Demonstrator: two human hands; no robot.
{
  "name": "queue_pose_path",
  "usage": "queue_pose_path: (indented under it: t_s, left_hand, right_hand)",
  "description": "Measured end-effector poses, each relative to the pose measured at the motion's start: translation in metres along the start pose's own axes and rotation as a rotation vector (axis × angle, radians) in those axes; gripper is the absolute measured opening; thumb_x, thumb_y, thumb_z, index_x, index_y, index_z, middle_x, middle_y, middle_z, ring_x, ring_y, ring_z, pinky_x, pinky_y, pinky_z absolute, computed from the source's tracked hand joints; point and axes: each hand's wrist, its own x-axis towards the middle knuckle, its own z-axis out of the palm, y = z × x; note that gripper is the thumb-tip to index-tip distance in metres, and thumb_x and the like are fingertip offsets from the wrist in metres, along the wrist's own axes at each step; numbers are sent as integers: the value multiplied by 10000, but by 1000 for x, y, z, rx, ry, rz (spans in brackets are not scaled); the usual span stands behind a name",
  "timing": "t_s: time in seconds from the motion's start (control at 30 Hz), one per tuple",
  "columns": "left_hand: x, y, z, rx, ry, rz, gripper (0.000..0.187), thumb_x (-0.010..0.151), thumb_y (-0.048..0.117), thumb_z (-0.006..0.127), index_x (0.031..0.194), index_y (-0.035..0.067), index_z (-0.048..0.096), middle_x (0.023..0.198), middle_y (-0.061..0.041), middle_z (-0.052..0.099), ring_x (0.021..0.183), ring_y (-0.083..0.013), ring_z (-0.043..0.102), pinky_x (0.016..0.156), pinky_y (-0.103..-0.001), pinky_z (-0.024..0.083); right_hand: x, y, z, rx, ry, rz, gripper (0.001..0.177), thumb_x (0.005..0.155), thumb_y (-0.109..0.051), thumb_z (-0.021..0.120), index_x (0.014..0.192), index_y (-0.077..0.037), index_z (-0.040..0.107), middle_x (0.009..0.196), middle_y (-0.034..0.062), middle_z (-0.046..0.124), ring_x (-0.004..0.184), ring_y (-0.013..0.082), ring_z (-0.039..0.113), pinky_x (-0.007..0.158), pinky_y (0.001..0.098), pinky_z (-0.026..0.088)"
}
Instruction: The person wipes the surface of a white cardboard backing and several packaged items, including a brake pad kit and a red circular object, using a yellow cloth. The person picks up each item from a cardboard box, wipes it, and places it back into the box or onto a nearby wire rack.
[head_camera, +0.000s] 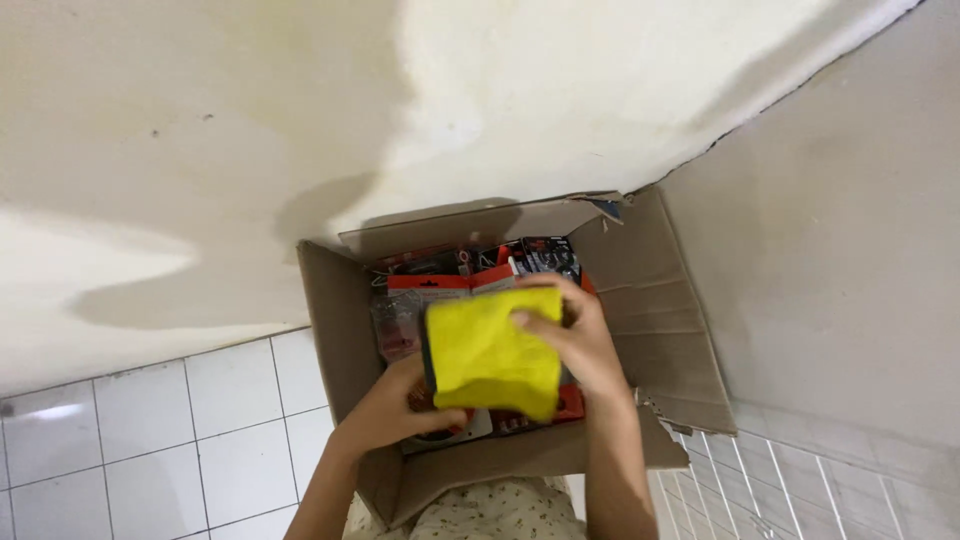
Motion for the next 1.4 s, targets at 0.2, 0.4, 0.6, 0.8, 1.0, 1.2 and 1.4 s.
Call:
queue_pose_path:
  t_s: [0.2,0.4,0.6,0.8,1.0,1.2,1.4]
  left_hand:
    - [-8,-38,-4,-230,167,-179,294,918,176,734,1185,54,743,1025,-97,830,925,-171,789,820,-384,620]
    - [-12,-38,-7,-287,253,-242,351,826,147,801,1140,4,739,956,-121,817,864,-189,786,750,-344,625]
    - [-19,-77,-1,-203,366,-129,276,991,319,592,1011,58,680,774,24,661,724,-66,600,660,-229,494]
    - [-20,-91,-2,-195,513,-235,383,950,262,747,705,63,531,613,56,429,578,-61,352,514,-270,299]
    - [-21,-69,-4,-228,523,-152,261,896,210,815,796,17,670,714,4,633,667,-51,542,594,-235,439]
    - [-4,-20,-9,12,465,-236,307,823,258,819,1014,48,703,899,-64,791,819,-117,730,715,-288,571]
    - [0,-22,-2,25,417,-17,721,798,195,848,1331,67,379,1339,-139,619,1194,-242,641,956,-366,563]
  right_hand:
    - [-13,58,26,629,140,128,735,844,-329,739,1477,-53,486,1339,165,654,1243,272,625,1028,416,525]
    - [-16,57,37,364,58,240,796,906,-252,697,1586,-65,327,1413,223,596,1350,350,554,1142,473,446]
    - [-26,66,32,432,-21,196,780,913,-122,607,1617,-68,274,1618,153,424,1477,282,402,1190,415,319]
    - [-21,57,33,335,-12,167,783,913,-94,634,1616,-59,291,1597,171,465,1438,282,471,1172,404,369]
    - [-19,42,38,438,24,145,697,943,-92,658,1539,-151,301,1450,150,549,1260,258,606,1034,398,495]
    - [-17,18,39,78,45,77,660,860,-108,785,1435,-210,478,1463,85,555,1169,223,649,913,384,612]
    - [-16,11,42,-147,57,145,843,699,-46,883,1440,-231,527,1229,92,738,1069,202,747,898,353,631]
